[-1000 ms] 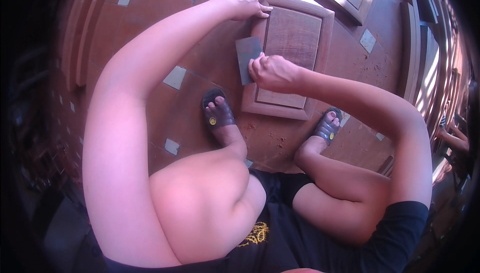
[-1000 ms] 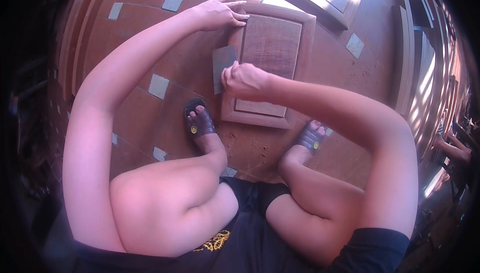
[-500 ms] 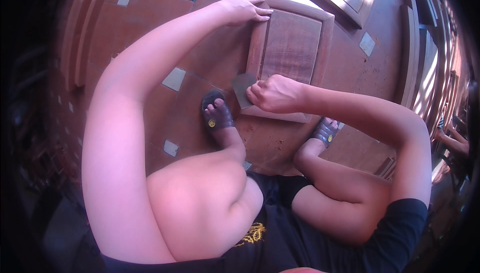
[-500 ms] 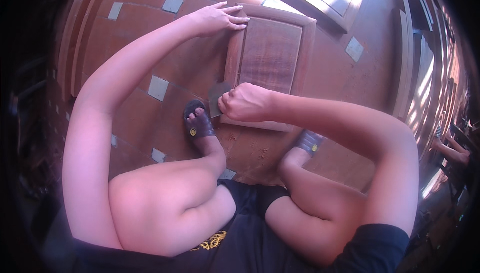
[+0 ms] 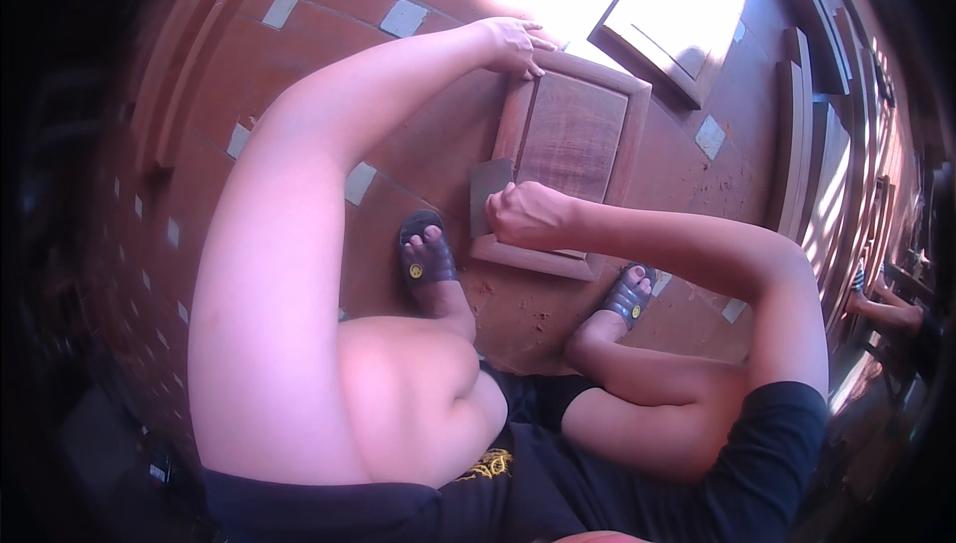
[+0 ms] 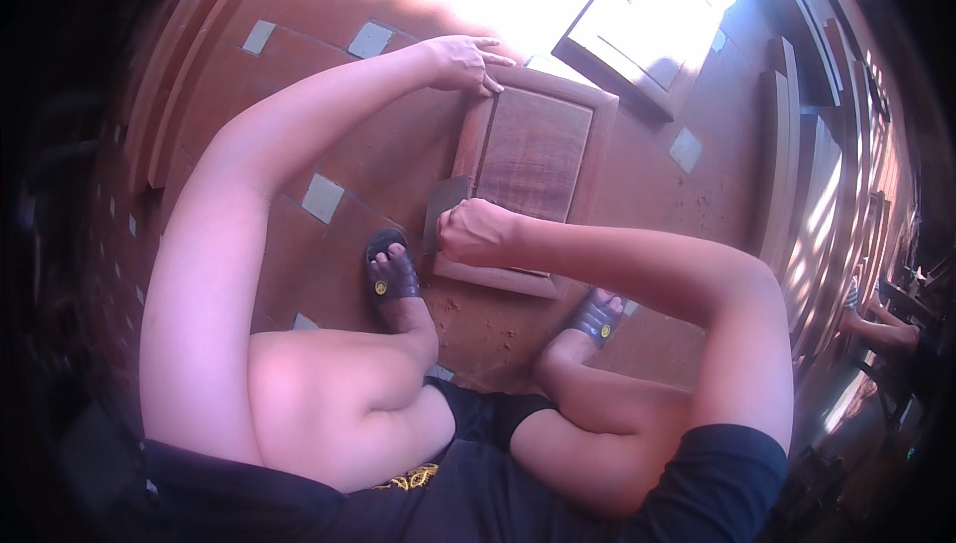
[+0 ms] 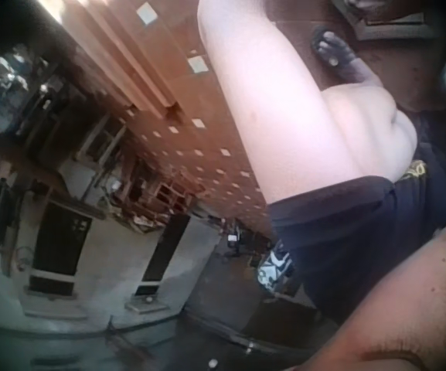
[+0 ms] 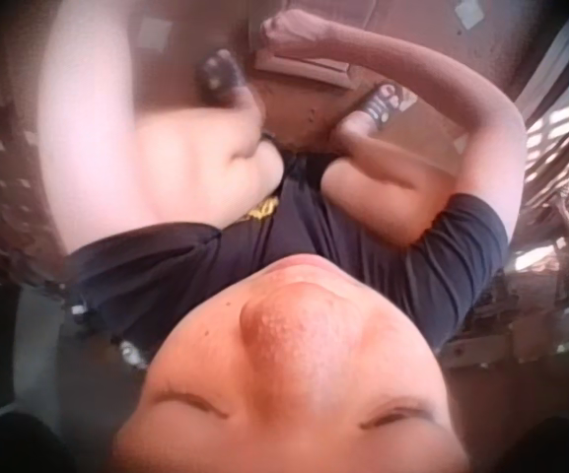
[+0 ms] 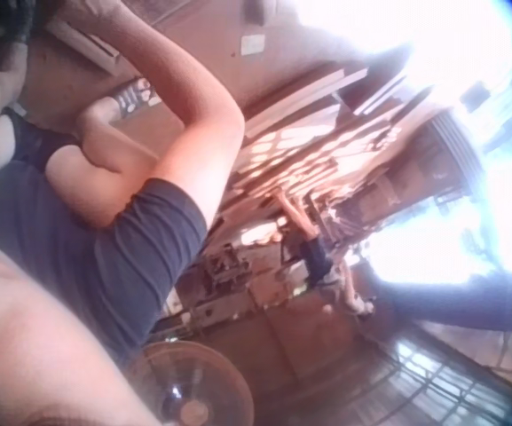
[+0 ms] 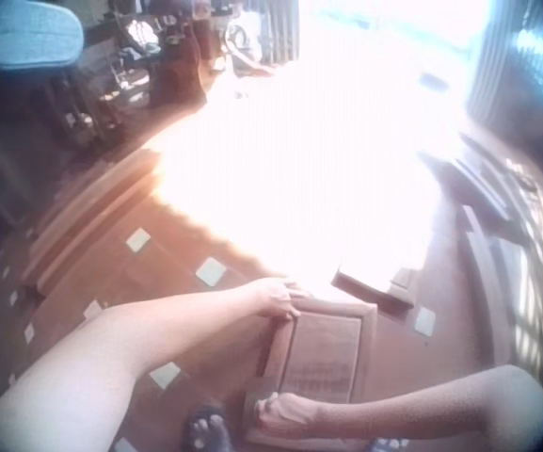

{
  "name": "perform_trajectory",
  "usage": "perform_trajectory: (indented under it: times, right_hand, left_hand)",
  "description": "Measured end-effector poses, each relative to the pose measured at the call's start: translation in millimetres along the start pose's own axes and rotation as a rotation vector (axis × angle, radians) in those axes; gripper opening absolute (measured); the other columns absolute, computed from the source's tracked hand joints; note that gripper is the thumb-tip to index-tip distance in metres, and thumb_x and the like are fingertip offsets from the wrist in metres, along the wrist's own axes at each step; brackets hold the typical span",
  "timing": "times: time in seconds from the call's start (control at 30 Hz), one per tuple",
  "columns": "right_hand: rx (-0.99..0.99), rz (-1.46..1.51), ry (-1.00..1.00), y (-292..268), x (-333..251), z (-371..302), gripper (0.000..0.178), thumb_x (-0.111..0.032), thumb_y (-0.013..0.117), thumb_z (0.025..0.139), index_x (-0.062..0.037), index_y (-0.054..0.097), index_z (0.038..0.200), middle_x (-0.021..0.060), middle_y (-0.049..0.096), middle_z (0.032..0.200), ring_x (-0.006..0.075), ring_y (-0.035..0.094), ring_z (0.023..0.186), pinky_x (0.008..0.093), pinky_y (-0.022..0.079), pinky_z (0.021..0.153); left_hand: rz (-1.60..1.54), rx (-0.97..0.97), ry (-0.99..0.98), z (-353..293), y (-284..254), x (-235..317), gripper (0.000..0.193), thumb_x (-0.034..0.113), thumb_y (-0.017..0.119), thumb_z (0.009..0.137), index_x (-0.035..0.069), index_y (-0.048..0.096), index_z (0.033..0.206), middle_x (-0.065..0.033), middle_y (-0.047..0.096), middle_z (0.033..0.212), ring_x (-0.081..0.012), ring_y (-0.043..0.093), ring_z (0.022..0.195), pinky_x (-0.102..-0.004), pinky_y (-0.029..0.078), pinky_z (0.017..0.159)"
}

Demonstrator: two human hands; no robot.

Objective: The person sits on the floor and sands a rectangular wooden frame with a sanding block, moving it across the surface and edges. They occasionally flip the frame to work on different sides and continue sanding until the end of the clip.

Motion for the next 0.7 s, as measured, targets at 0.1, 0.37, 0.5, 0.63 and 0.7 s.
perform_trajectory:
  times: [0.1, 0.37, 0.5, 0.63, 0.7]
  right_hand:
    - [0.013, 0.094, 0.136, -27.3, 34.5, 12.8, 0.012, -0.009, 0.063, 0.080, 0.0026, 0.067, 0.080, 0.0149, 0.070, 0.080, 0.0296, 0.074, 0.074, 0.0402, 0.060, 0.059]
    - [-0.068, -0.239, 0.176, 31.6, 79.9, -3.4, 0.023, -0.008, 0.056, 0.084, 0.0137, 0.063, 0.090, 0.0232, 0.067, 0.081, 0.0286, 0.073, 0.071, 0.0369, 0.059, 0.055]
    - [0.032, 0.070, -0.030, -4.9, -1.2, 1.3, 0.014, -0.010, 0.057, 0.084, 0.0036, 0.061, 0.084, 0.0161, 0.065, 0.077, 0.0328, 0.071, 0.069, 0.0412, 0.057, 0.056]
    - [0.013, 0.105, 0.122, -24.3, 29.3, -2.3, 0.014, -0.010, 0.062, 0.082, 0.0031, 0.065, 0.087, 0.0159, 0.069, 0.077, 0.0325, 0.072, 0.071, 0.0418, 0.059, 0.061]
    - [0.102, -0.031, 0.264, -36.0, 70.4, -4.6, 0.014, -0.010, 0.061, 0.083, 0.0038, 0.064, 0.087, 0.0149, 0.069, 0.077, 0.0303, 0.073, 0.070, 0.0392, 0.058, 0.057]
  left_hand:
    - [-0.038, -0.002, -0.009, -9.5, 17.9, 3.9, 0.040, 0.027, 0.043, 0.103, 0.039, 0.063, 0.136, 0.0227, 0.044, 0.155, -0.0148, 0.023, 0.155, -0.0450, 0.016, 0.131]
    - [0.105, 0.057, -0.056, -13.5, 7.5, -10.2, 0.033, 0.030, 0.049, 0.102, 0.032, 0.067, 0.129, 0.0170, 0.038, 0.161, -0.0181, 0.022, 0.156, -0.0456, 0.018, 0.129]
    - [0.079, 0.087, -0.077, -31.8, 26.0, -12.1, 0.035, 0.029, 0.047, 0.104, 0.030, 0.064, 0.134, 0.0146, 0.038, 0.162, -0.0179, 0.022, 0.156, -0.0463, 0.021, 0.128]
    - [0.052, 0.015, -0.114, -39.0, 38.2, -12.6, 0.038, 0.026, 0.046, 0.104, 0.027, 0.060, 0.139, 0.0107, 0.037, 0.162, -0.0183, 0.023, 0.155, -0.0475, 0.023, 0.127]
    - [-0.051, 0.017, -0.174, -40.6, 38.9, -15.1, 0.040, 0.024, 0.046, 0.104, 0.025, 0.059, 0.141, 0.0080, 0.037, 0.163, -0.0190, 0.023, 0.155, -0.0482, 0.024, 0.126]
Point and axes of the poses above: each hand's wrist, its own z-axis towards the middle knuckle, its own y-axis out of the palm, x = y × z, the point moved 8 cm from there along z, towards the middle knuckle
